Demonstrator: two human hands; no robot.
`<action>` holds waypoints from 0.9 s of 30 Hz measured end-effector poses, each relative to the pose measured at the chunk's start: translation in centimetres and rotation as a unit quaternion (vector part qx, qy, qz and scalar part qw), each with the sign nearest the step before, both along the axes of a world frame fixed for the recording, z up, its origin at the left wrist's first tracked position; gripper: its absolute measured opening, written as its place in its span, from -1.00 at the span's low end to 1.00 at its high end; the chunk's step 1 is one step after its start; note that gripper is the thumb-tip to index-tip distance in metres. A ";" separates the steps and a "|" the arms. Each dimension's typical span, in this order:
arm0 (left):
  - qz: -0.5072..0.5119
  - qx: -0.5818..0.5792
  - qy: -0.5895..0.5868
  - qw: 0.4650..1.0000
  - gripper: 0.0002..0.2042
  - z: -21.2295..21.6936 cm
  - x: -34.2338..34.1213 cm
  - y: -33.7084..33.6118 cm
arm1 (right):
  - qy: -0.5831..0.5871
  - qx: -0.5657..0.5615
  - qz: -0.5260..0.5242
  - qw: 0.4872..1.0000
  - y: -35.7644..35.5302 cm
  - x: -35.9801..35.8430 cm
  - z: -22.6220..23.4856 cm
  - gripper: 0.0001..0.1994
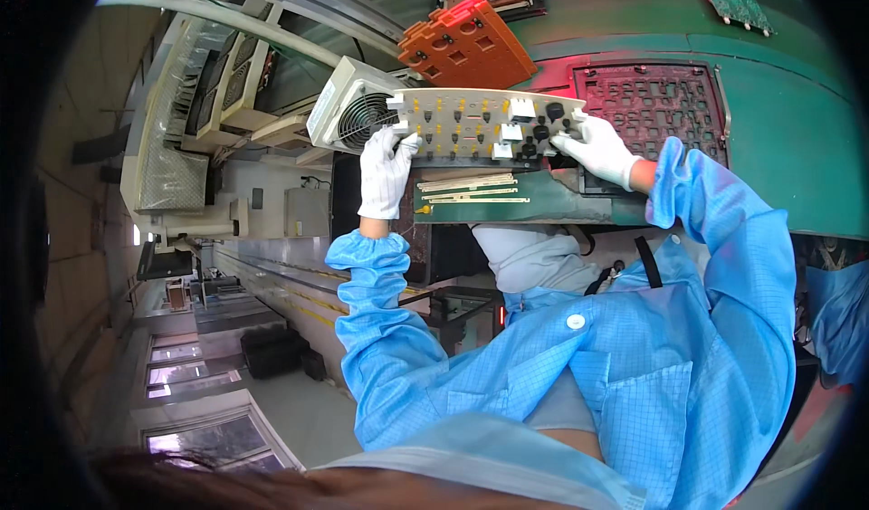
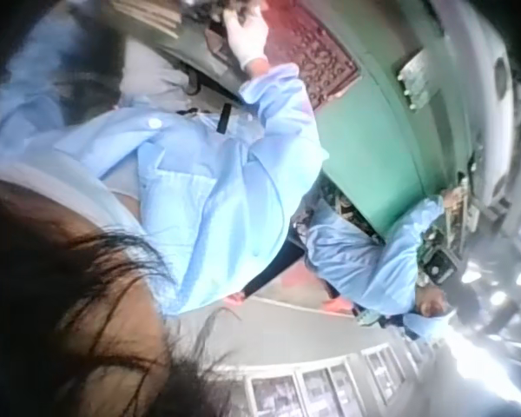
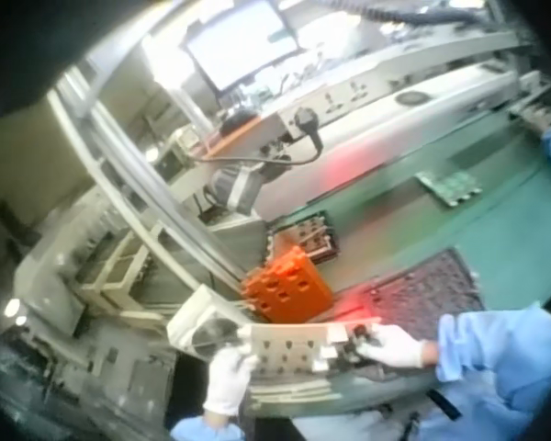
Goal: Assembling components and placing templates onto PCB boards at an industrial assembly line workstation.
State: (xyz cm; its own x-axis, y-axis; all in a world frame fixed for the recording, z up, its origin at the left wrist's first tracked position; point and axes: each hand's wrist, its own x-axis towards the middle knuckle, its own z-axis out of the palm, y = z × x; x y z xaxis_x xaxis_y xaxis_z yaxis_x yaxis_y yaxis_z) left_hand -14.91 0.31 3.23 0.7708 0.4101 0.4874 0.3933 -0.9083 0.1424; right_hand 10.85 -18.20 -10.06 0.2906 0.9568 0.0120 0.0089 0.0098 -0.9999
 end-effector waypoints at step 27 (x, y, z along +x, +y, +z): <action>0.124 -0.123 0.098 0.980 -0.72 1.1 3.6 0.3 | -0.106 0.042 -0.057 0.992 4.5 3.0 -2.6 -0.69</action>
